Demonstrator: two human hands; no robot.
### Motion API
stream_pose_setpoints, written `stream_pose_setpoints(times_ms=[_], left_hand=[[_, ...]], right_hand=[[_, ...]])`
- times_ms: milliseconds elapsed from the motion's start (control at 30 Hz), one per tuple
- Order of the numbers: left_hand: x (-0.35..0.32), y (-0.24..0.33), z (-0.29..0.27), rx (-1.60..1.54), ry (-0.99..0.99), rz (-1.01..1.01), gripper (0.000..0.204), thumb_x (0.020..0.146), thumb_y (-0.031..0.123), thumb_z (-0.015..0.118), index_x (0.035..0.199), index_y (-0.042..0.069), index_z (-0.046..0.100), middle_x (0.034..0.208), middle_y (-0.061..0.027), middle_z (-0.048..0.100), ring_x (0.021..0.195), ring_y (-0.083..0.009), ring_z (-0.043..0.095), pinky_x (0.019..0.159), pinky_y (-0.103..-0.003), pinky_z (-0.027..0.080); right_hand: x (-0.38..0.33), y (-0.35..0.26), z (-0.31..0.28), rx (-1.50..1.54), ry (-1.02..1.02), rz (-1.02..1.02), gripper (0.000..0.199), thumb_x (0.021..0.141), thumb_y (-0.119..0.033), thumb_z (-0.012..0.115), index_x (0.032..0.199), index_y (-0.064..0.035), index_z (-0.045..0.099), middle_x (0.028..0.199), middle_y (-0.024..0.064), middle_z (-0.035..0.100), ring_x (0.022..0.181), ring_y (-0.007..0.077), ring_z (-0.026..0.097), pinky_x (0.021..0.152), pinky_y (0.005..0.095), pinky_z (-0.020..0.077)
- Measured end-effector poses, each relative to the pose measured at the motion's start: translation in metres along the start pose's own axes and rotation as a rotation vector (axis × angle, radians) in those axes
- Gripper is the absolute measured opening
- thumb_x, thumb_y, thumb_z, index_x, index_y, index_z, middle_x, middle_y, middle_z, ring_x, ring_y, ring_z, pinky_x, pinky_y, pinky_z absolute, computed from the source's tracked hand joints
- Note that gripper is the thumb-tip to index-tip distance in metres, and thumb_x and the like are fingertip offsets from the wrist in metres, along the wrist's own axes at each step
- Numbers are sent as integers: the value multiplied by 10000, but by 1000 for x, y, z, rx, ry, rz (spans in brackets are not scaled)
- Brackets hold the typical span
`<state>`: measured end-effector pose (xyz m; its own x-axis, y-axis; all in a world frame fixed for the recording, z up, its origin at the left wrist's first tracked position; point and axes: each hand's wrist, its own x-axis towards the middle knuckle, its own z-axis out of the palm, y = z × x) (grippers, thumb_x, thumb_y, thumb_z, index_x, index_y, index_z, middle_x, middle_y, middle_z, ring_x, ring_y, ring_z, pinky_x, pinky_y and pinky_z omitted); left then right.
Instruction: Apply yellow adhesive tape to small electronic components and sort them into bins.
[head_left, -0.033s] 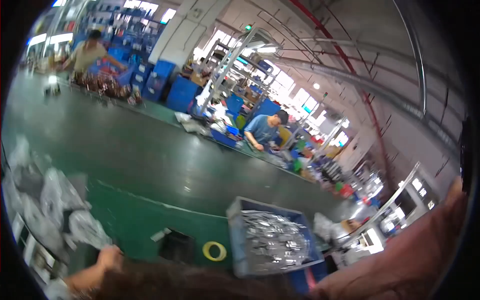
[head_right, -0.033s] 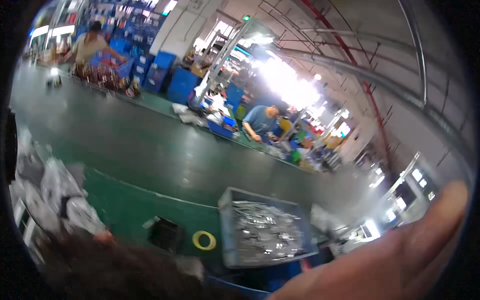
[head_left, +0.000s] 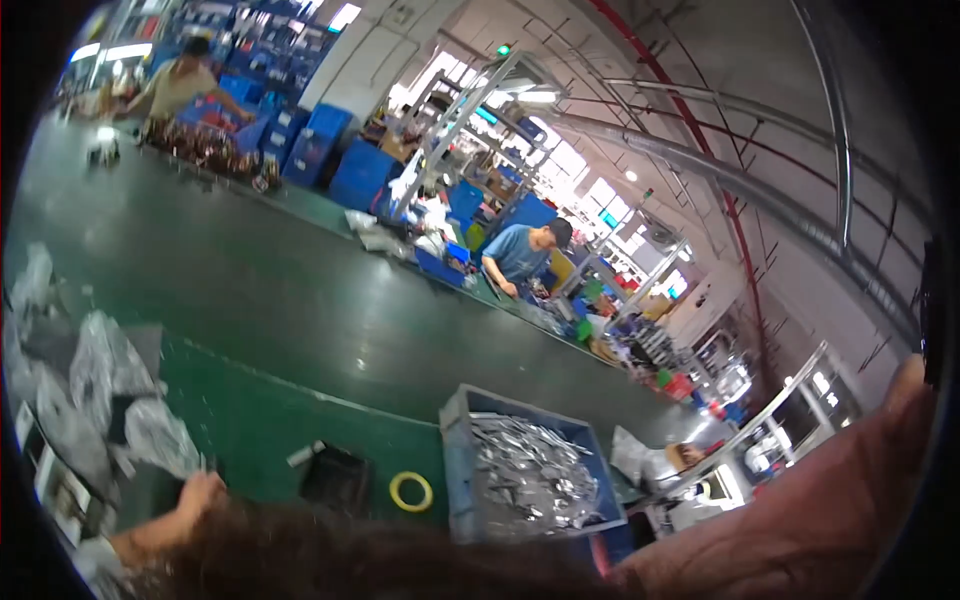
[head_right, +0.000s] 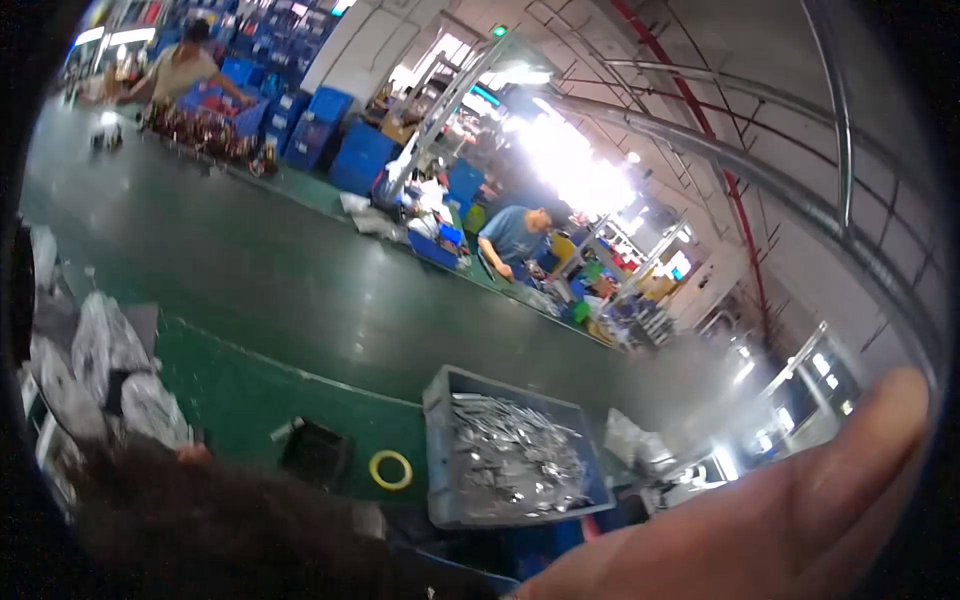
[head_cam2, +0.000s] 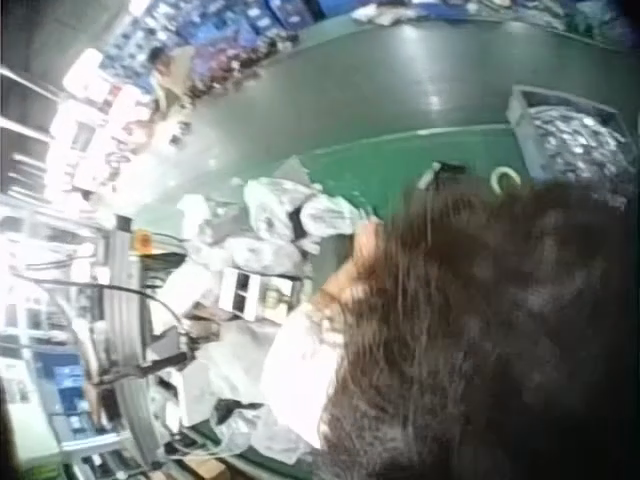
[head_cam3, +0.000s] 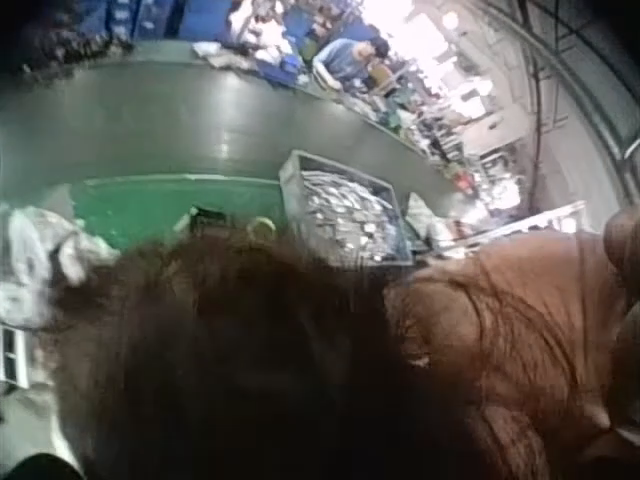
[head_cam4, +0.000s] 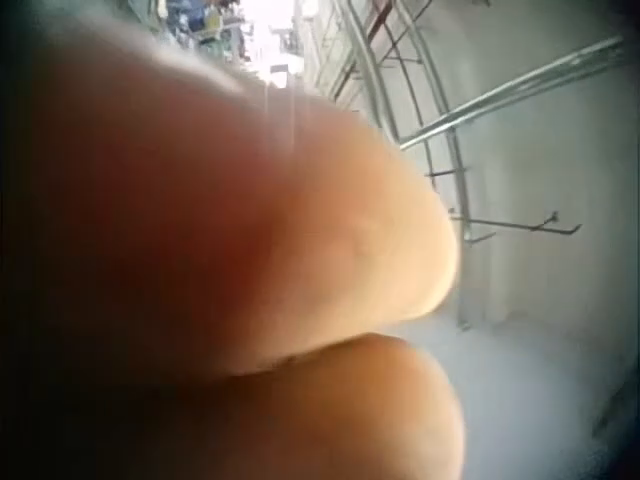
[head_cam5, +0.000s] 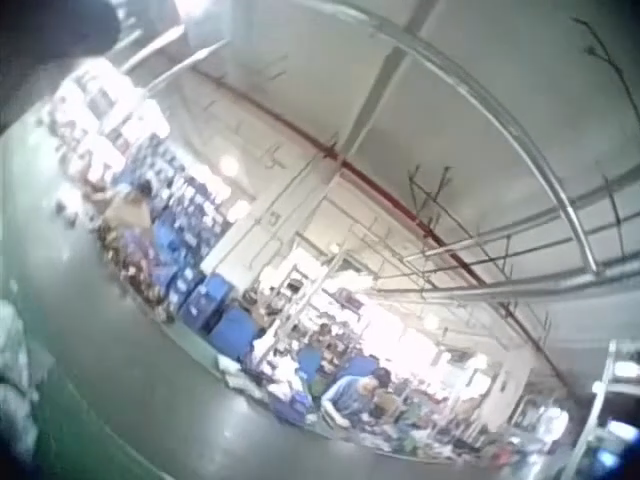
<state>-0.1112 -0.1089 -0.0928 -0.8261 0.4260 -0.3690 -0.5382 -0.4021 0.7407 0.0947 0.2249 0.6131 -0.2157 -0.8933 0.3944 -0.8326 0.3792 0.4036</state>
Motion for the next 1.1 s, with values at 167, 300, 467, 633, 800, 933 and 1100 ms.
stream_pose_setpoints(times_ms=[167, 300, 467, 633, 800, 933, 1100], left_hand=[[-9, -8, -2, -31, -5, 44, 186, 953, 237, 521, 807, 124, 504, 611, 7, 457, 510, -129, 442, 449, -304, 356], [-21, 8, 62, 231, 134, 90, 186, 961, 199, 524, 811, 89, 518, 604, 22, 427, 516, -125, 405, 502, -308, 360], [9, -39, -15, -56, -50, -70, 191, 966, 275, 546, 871, 109, 549, 664, 8, 504, 571, -135, 479, 525, -296, 392], [-3, 0, 13, 122, 113, -8, 198, 964, 274, 534, 830, 130, 545, 608, 17, 463, 537, -121, 442, 494, -290, 352], [15, -31, -4, 3, 129, 79, 168, 972, 249, 530, 923, 92, 563, 719, -18, 557, 609, -134, 512, 558, -267, 412], [-13, -16, 27, 171, 83, 28, 162, 982, 224, 464, 907, 90, 515, 615, -51, 503, 555, -158, 516, 506, -298, 432], [-18, -12, 19, 217, 38, 128, 157, 955, 222, 483, 895, 92, 548, 602, -18, 480, 510, -140, 482, 488, -277, 411]], right_hand=[[15, 29, 26, 166, 95, -74, 47, 855, -101, 671, 887, -81, 700, 940, 13, 674, 746, 131, 589, 668, 270, 449], [-1, 40, 61, 304, 289, -14, 47, 856, -101, 671, 887, -80, 699, 937, 13, 673, 744, 130, 587, 667, 269, 448], [-41, 30, 85, 282, 421, 155, 47, 857, -101, 670, 887, -79, 699, 934, 13, 672, 741, 128, 584, 666, 268, 447], [-111, -8, 91, 152, 384, 391, 47, 858, -101, 670, 887, -77, 698, 931, 13, 671, 738, 126, 582, 666, 267, 446], [-118, -46, 128, 97, 494, 458, 47, 859, -101, 669, 887, -76, 698, 928, 13, 670, 735, 125, 579, 665, 266, 445], [-137, -75, 125, -39, 503, 439, 47, 860, -101, 669, 887, -75, 698, 925, 13, 669, 732, 123, 577, 664, 265, 445], [-135, -94, 142, -193, 578, 411, 48, 861, -101, 668, 887, -74, 697, 922, 14, 668, 729, 122, 574, 664, 263, 444]])
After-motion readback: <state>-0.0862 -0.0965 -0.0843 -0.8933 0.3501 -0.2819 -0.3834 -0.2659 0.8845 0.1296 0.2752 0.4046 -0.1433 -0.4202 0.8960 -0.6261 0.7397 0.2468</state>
